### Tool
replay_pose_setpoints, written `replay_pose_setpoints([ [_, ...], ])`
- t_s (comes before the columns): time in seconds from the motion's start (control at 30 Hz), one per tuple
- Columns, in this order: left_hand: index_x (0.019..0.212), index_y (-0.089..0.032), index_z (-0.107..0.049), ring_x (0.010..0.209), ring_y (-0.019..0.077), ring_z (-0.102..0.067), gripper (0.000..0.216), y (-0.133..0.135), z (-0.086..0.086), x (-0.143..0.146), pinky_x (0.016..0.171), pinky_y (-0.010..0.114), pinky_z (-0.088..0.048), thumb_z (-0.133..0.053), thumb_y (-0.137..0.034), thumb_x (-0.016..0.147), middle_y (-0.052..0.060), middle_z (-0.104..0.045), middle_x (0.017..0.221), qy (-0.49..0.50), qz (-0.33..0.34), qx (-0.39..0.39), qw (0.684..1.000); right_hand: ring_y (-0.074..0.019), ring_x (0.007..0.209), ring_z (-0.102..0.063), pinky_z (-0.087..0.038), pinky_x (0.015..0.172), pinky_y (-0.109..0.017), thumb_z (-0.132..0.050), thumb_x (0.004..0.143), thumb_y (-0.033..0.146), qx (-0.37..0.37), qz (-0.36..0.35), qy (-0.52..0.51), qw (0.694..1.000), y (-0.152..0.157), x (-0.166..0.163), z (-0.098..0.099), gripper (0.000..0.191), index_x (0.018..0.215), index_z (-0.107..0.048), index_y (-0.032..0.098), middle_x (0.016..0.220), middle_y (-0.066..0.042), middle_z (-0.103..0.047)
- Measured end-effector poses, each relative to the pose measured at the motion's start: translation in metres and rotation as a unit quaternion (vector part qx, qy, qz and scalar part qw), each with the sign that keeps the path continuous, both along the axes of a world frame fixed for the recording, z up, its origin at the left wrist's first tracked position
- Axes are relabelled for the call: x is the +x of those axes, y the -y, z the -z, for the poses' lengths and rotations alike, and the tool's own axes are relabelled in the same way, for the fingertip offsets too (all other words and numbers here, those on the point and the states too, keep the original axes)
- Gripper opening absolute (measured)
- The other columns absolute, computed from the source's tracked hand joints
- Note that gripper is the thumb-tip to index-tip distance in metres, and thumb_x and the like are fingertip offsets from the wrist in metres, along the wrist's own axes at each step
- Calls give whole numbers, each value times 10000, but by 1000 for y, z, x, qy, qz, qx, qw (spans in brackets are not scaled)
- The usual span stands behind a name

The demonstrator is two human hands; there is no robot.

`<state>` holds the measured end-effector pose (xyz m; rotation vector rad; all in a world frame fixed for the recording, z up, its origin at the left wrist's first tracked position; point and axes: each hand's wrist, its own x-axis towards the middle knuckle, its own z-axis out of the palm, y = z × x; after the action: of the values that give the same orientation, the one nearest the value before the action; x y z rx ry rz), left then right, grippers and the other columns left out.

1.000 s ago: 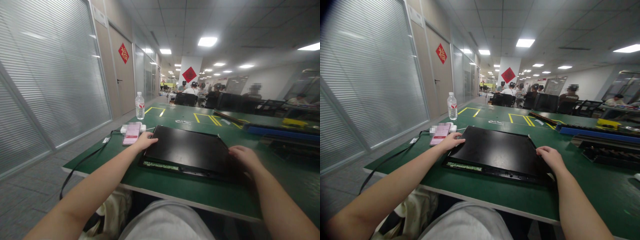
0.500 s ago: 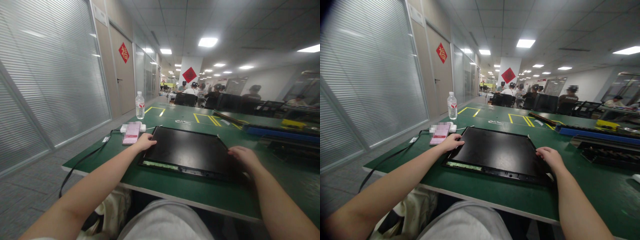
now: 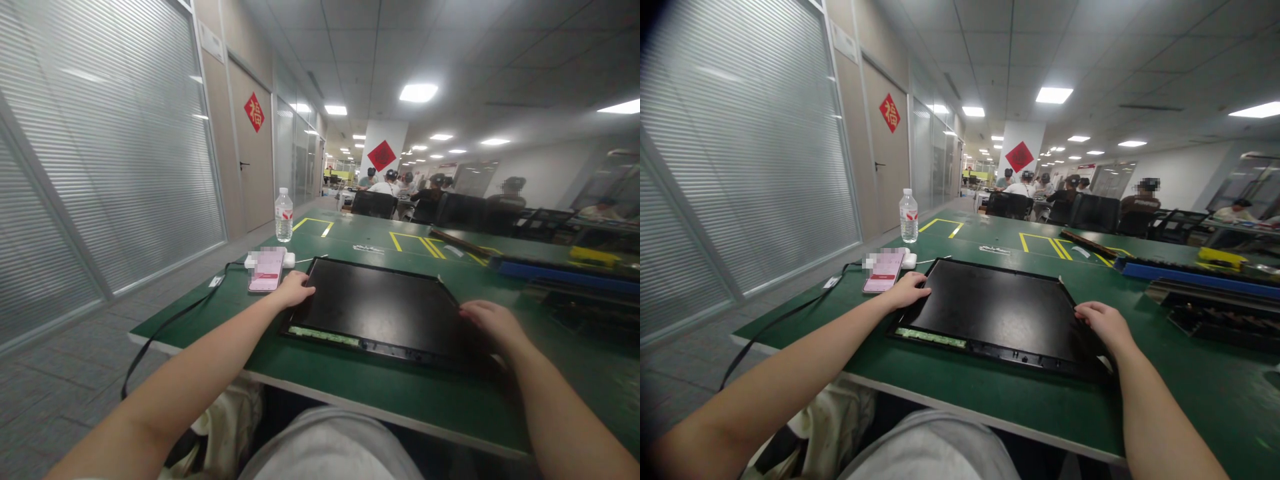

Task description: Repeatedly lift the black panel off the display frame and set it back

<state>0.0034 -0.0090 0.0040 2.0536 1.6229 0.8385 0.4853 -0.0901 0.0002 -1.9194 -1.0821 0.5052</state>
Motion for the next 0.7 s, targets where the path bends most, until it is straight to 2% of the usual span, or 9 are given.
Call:
replay_pose_setpoints([
  [0.13,1122,-143,-724,1327,305,-531,362,0,1,1,1137,336,-375,-634,-321,820,162,-607,1364,-83,-8,-20,996,-244,747,-660,-459,677,-347,-635,619,400,-8,-6,42,999,1,0,-1,255,748,-754,215,794,-82,-766],
  [0.23,1209,-146,-692,1330,284,-533,421,-2,3,1,1138,322,-375,-598,-347,852,160,-568,1408,-114,-12,-24,993,-248,761,-665,-465,703,-356,-615,636,410,-2,-11,50,999,0,2,0,261,749,-756,222,816,-80,-772],
  [0.5,1226,-132,-680,1341,309,-520,457,-2,4,1,1136,347,-381,-577,-393,865,175,-533,1423,-128,-9,-25,991,-275,843,-685,-479,703,-350,-613,675,404,-48,-9,122,991,-1,1,-2,243,762,-774,243,849,-74,-772],
  [0.7,1467,-209,-481,1320,333,-536,653,4,0,2,1113,432,-405,-592,-429,862,150,-565,1400,-97,10,-21,995,-279,842,-694,-490,714,-352,-605,717,395,-54,-11,184,981,2,-6,-8,229,759,-770,241,839,-76,-769],
])
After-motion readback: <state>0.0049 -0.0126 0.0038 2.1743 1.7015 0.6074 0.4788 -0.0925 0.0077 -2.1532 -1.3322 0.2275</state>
